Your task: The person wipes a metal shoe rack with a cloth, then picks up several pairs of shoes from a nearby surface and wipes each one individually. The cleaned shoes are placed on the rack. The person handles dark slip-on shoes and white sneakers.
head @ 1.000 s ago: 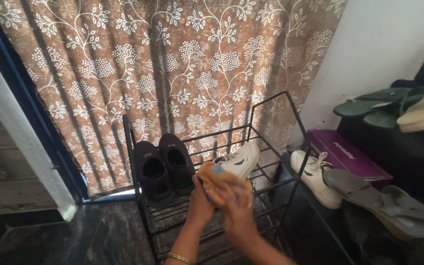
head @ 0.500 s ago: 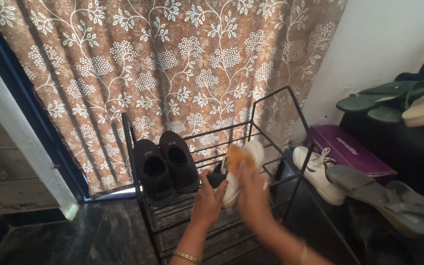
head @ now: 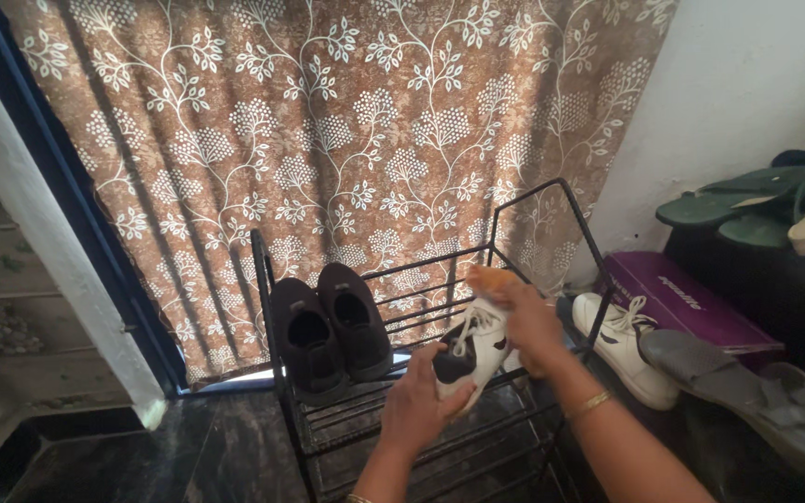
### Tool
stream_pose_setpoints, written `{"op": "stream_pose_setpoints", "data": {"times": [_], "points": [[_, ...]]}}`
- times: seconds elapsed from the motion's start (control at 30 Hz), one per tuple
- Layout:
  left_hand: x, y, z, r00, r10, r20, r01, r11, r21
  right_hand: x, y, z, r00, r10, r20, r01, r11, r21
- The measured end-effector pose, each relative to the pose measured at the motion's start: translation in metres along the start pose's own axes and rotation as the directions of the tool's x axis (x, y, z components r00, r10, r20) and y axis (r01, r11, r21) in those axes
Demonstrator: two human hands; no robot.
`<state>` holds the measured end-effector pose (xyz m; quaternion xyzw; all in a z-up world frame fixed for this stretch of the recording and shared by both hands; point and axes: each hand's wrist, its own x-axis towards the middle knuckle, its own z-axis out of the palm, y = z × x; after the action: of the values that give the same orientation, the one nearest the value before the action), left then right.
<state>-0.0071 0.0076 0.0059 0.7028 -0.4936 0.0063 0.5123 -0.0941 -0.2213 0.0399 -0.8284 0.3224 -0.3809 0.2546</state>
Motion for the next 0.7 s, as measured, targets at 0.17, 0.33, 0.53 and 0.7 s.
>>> {"op": "stream_pose_setpoints", "data": {"times": [0.17, 0.33, 0.53, 0.7], "points": [[-0.003, 0.005, 0.000, 0.931, 0.357, -0.080, -0.343, 0.928, 0.144, -0.005, -0.017, 0.000, 0.821, -0.530, 0.211, 0.551, 0.833, -0.054], [-0.007, -0.001, 0.000, 0.931, 0.358, -0.068, -0.352, 0.931, 0.092, 0.027, -0.003, -0.031, 0.925, -0.210, 0.318, 0.159, 0.971, 0.178], [-0.008, 0.008, -0.005, 0.966, 0.253, -0.047, -0.253, 0.967, 0.005, 0.032, 0.040, -0.047, 0.951, -0.241, 0.194, 0.309, 0.741, -0.595], [-0.013, 0.009, -0.009, 0.999, 0.024, 0.022, -0.022, 0.995, -0.093, -0.032, 0.038, -0.017, 0.986, -0.164, 0.014, 0.141, 0.798, -0.586]]}}
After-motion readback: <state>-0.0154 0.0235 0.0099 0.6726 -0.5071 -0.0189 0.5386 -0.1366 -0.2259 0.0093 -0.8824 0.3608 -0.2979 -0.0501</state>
